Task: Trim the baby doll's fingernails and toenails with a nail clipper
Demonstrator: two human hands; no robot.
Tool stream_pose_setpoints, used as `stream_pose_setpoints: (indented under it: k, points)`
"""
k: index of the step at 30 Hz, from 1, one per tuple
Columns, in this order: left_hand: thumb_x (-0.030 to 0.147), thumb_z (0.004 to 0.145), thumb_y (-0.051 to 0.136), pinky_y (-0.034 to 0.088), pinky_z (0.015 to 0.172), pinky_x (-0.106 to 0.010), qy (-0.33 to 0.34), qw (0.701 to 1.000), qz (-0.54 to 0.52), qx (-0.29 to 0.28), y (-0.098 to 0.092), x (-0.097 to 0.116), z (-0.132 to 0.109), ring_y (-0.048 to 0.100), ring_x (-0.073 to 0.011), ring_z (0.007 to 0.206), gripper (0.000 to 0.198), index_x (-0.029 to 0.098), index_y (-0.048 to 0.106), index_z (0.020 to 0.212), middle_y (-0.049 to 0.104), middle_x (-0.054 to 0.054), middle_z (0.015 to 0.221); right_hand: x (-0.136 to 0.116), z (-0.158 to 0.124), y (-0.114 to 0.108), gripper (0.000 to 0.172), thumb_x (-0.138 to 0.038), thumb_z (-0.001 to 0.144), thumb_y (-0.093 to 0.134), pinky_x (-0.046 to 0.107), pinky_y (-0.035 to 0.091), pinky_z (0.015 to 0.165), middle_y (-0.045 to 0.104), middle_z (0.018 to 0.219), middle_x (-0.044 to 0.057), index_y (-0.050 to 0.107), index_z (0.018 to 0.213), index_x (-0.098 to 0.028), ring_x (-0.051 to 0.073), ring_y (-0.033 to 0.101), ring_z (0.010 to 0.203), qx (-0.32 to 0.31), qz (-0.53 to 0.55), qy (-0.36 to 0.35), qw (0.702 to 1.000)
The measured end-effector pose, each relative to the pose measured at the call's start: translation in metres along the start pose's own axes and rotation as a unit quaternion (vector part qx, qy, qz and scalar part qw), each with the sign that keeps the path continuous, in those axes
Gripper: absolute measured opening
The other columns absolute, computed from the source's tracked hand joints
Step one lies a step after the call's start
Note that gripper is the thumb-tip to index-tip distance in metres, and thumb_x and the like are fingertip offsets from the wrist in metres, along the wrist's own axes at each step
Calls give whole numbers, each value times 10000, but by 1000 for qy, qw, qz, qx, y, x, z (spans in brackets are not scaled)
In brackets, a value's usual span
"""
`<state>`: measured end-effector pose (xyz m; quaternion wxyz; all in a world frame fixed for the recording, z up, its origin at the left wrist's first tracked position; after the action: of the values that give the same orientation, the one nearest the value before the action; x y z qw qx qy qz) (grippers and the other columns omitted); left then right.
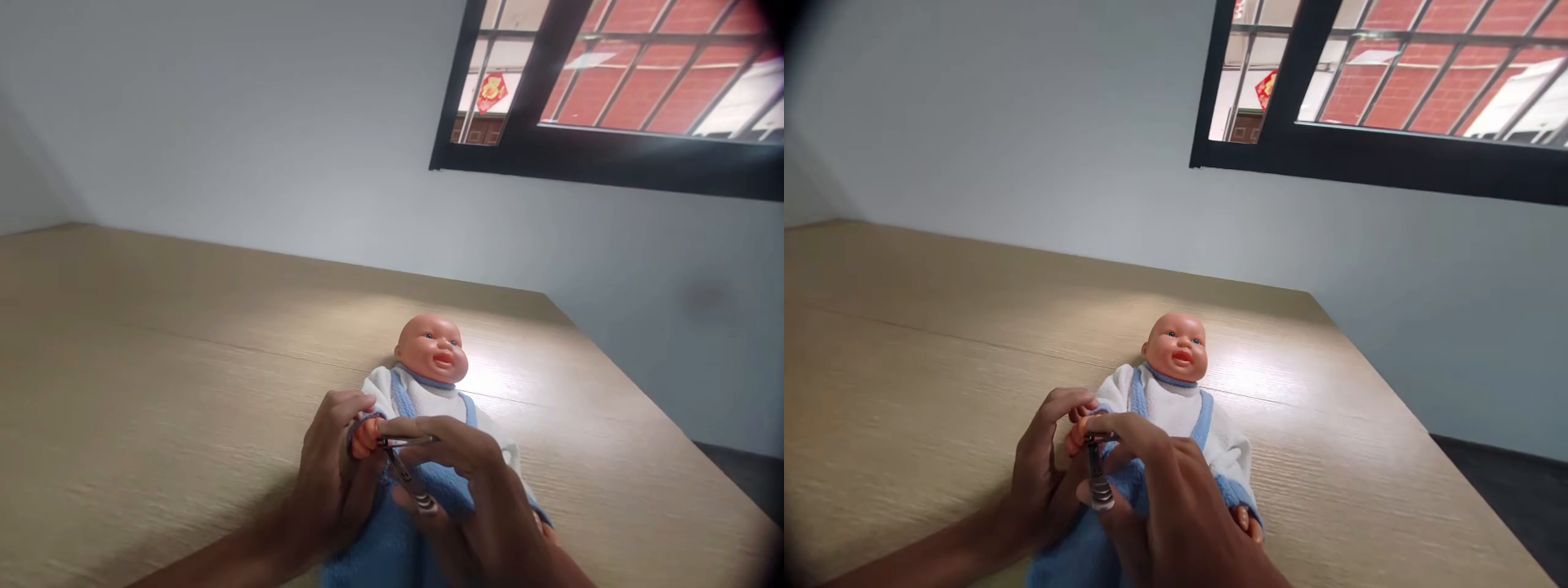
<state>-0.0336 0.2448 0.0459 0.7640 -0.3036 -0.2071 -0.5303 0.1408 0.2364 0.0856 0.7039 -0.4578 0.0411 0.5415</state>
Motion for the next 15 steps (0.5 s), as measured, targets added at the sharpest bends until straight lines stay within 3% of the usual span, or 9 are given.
stream_pose_setpoints:
  k: [4, 11, 15]
  points:
    - [160, 990, 534, 483, 737, -238, -57, 997, -22, 54, 2, 5, -5, 541, -137, 838, 132, 241, 517, 1092, 535, -6, 982, 5, -5, 3, 548, -205, 986, 631, 410, 656, 921, 725, 1354, 49, 436, 1478, -346, 239, 761, 1097, -20, 9, 3, 1000]
    - [111, 970, 510, 489, 705, -208, -42, 994, 5, 104, 7, 11, -5, 529, -118, 809, 179, 252, 505, 1081, 504, 5, 992, 6, 5, 3, 597, -149, 961, 562, 450, 672, 841, 709, 1389, 51, 431, 1495, -382, 240, 776, 1037, -25, 10, -31, 999]
    - [94, 960, 519, 496, 693, -218, -21, 992, 44, 120, 6, 11, -5, 537, -115, 782, 192, 241, 513, 1083, 516, 2, 978, 0, 18, 0, 515, -138, 962, 536, 363, 644, 749, 800, 1119, 7, 490, 1413, -382, 189, 789, 848, -48, 9, -40, 998]
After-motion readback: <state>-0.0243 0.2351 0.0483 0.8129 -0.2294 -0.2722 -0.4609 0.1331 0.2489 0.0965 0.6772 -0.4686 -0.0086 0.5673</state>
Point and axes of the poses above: each hand's wrist, its own z-axis towards the middle knuckle, its own y-axis out of the palm, x = y × z, the point moved 4 cm from there along z, towards the middle knuckle
